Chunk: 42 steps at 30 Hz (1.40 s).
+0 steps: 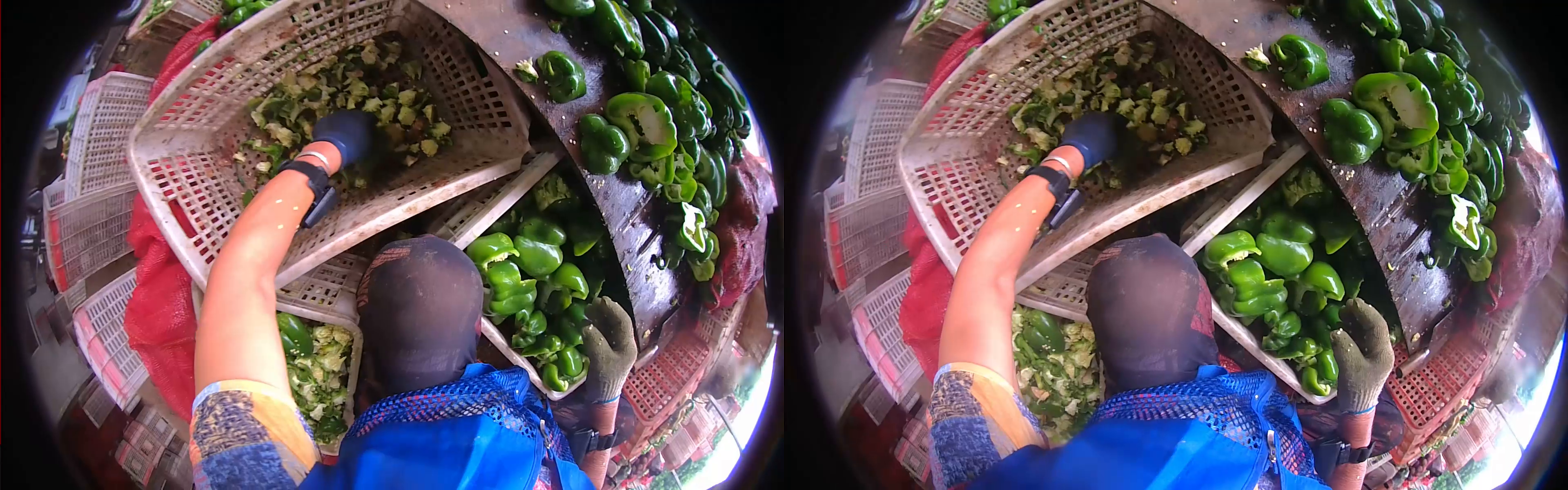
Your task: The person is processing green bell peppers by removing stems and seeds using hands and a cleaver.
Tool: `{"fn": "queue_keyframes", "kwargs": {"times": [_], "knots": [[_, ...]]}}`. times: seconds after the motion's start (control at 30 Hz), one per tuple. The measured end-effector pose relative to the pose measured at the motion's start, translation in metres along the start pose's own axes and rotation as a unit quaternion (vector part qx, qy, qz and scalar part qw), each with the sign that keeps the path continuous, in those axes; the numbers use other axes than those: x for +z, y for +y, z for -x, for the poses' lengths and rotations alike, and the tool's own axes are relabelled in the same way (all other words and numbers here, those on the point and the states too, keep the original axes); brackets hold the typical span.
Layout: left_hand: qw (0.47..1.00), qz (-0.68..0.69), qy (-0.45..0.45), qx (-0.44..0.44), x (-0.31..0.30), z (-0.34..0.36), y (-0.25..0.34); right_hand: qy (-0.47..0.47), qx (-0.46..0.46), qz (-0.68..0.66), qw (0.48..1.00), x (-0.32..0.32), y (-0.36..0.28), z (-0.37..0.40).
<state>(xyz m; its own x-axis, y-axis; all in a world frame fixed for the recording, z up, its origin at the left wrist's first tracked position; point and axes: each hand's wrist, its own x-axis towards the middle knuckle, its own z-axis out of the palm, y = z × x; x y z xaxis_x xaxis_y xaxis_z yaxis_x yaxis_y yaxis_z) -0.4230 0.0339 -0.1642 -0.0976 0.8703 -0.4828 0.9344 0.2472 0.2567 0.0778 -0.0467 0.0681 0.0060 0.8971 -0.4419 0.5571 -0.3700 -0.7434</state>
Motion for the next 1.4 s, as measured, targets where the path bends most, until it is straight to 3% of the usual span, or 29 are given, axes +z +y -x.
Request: {"fn": "queue_keyframes", "kwargs": {"times": [0.07, 0.1, 0.17, 0.2, 0.3, 0.4, 0.43, 0.47, 0.53, 0.63, 0.67, 0.73, 0.8, 0.83, 0.93, 1.07, 1.1, 1.2, 1.23, 1.33, 1.37, 1.4], "knots": [[0.981, 0.169, 0.097, -0.028, -0.028, 0.02, -0.014, -0.006, -0.019, -0.018, 1.0, 0.003, 0.004, -0.002], [0.876, 0.459, 0.088, -0.117, -0.045, 0.039, -0.009, -0.009, -0.023, -0.025, 0.999, 0.005, 0.004, -0.002], [0.775, 0.622, 0.103, -0.05, -0.082, 0.079, 0.003, -0.019, -0.04, -0.035, 0.998, 0.006, 0.003, -0.001], [0.728, 0.678, 0.095, -0.03, -0.097, 0.096, 0.012, -0.028, -0.046, -0.035, 0.998, 0.006, 0.002, 0.001], [0.705, 0.7, 0.1, 0.053, -0.127, 0.132, 0.028, -0.045, -0.063, -0.036, 0.996, 0.004, 0.002, 0.008], [0.588, 0.798, 0.006, 0.13, -0.146, 0.154, 0.048, -0.043, -0.09, -0.062, 0.993, 0.003, 0.001, 0.018], [0.594, 0.783, -0.013, 0.182, -0.149, 0.159, 0.056, -0.055, -0.09, -0.087, 0.991, 0.002, -0.003, 0.02], [0.544, 0.805, -0.027, 0.234, -0.158, 0.173, 0.08, -0.064, -0.092, -0.116, 0.987, 0.001, -0.002, 0.019], [0.731, 0.613, 0.139, 0.265, -0.169, 0.208, 0.131, -0.079, -0.11, -0.148, 0.98, 0.001, -0.026, 0.021], [0.737, 0.586, 0.088, 0.326, -0.178, 0.216, 0.194, -0.121, -0.17, -0.282, 0.937, 0.002, -0.074, 0.029], [0.699, 0.659, -0.006, 0.277, -0.177, 0.223, 0.22, -0.122, -0.199, -0.298, 0.926, 0.001, -0.084, 0.03], [0.795, 0.546, 0.008, 0.264, -0.168, 0.245, 0.277, -0.145, -0.221, -0.322, 0.909, -0.003, -0.098, 0.038], [0.81, 0.452, 0.102, 0.361, -0.138, 0.242, 0.309, -0.084, -0.283, -0.264, 0.918, -0.005, -0.078, 0.032], [0.804, 0.501, 0.059, 0.316, -0.133, 0.247, 0.322, -0.096, -0.208, -0.309, 0.923, -0.016, -0.078, 0.042], [0.808, 0.515, 0.001, 0.285, -0.117, 0.259, 0.352, -0.12, -0.155, -0.446, 0.873, -0.034, -0.039, 0.039], [0.845, 0.358, 0.158, 0.363, -0.074, 0.232, 0.378, -0.095, -0.15, -0.5, 0.848, -0.042, -0.015, 0.05], [0.877, 0.221, 0.233, 0.357, -0.069, 0.231, 0.382, -0.066, -0.138, -0.491, 0.858, -0.044, -0.009, 0.05], [0.876, 0.121, 0.24, 0.401, -0.061, 0.247, 0.402, 0.017, -0.187, -0.267, 0.945, -0.052, 0.006, 0.037], [0.865, 0.159, 0.253, 0.404, -0.055, 0.242, 0.405, 0.027, -0.176, -0.27, 0.946, -0.055, 0.012, 0.037], [0.856, 0.352, 0.101, 0.366, -0.05, 0.231, 0.406, -0.048, -0.15, -0.32, 0.934, -0.064, 0.027, 0.036], [0.847, 0.235, 0.159, 0.45, -0.051, 0.222, 0.4, -0.007, -0.346, -0.134, 0.929, -0.063, 0.043, 0.026], [0.828, 0.136, 0.198, 0.507, -0.054, 0.214, 0.397, 0.101, -0.512, 0.03, 0.852, -0.063, 0.059, 0.016]]}}
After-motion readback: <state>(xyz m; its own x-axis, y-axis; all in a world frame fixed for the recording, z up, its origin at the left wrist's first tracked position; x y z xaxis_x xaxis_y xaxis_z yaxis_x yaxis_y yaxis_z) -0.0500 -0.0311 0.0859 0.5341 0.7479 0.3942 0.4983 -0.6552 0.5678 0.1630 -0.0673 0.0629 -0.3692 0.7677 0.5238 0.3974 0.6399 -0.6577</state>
